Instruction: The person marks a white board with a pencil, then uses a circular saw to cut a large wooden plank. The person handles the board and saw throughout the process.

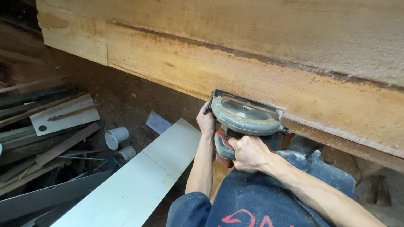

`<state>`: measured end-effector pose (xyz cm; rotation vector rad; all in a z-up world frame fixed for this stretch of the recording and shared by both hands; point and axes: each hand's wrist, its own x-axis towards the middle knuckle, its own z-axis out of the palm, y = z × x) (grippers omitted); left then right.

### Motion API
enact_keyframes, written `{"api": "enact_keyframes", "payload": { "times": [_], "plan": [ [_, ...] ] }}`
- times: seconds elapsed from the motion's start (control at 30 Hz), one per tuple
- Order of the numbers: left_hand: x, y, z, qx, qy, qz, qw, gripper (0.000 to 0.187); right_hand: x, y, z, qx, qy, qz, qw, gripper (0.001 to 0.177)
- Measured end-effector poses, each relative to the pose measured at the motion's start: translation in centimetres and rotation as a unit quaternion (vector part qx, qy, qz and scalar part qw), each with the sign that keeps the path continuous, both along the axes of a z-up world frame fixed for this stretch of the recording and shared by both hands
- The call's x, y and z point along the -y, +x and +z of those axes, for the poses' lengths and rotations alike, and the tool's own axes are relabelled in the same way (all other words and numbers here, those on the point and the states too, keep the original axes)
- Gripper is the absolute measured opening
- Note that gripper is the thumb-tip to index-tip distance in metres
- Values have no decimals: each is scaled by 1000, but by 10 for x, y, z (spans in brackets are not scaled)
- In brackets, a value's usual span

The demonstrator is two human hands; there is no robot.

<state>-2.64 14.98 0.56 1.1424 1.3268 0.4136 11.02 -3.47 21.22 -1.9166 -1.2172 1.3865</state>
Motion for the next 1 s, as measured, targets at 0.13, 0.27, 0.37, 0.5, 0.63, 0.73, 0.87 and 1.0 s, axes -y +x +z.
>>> {"api": "enact_keyframes", "payload": {
  "times": [0.13, 0.27, 0.37, 0.5, 0.63, 0.73, 0.87, 1.0],
  "plan": [
    [-7, -4, -3, 34, 1, 7, 999, 43, -9, -3, -2, -2, -12, 5, 1000, 37],
    [-15, -5, -3, 39, -2, 10, 999, 43, -16, -6, -4, 2, -1, 0, 1000, 38],
    [-20, -6, 2, 56, -8, 3, 998, 40, -22, -7, -5, 3, -1, 0, 1000, 38],
    [-27, -5, 6, 28, -25, 9, 999, 42, -28, -8, -5, 1, 11, -5, 1000, 34],
    [-34, -5, 8, 26, -19, 10, 999, 41, -35, -10, -5, -3, 19, -14, 1000, 32],
    [-40, -6, 8, 29, -15, 4, 999, 41, -40, -12, -6, -5, 14, -12, 1000, 34],
    [-47, -7, 9, 25, -11, 7, 1000, 40, -46, -15, -6, -3, 31, -22, 999, 35],
    [-55, -7, 14, 26, -15, 5, 1000, 43, -54, -17, -7, 6, 48, -31, 998, 38]
  ]
}}
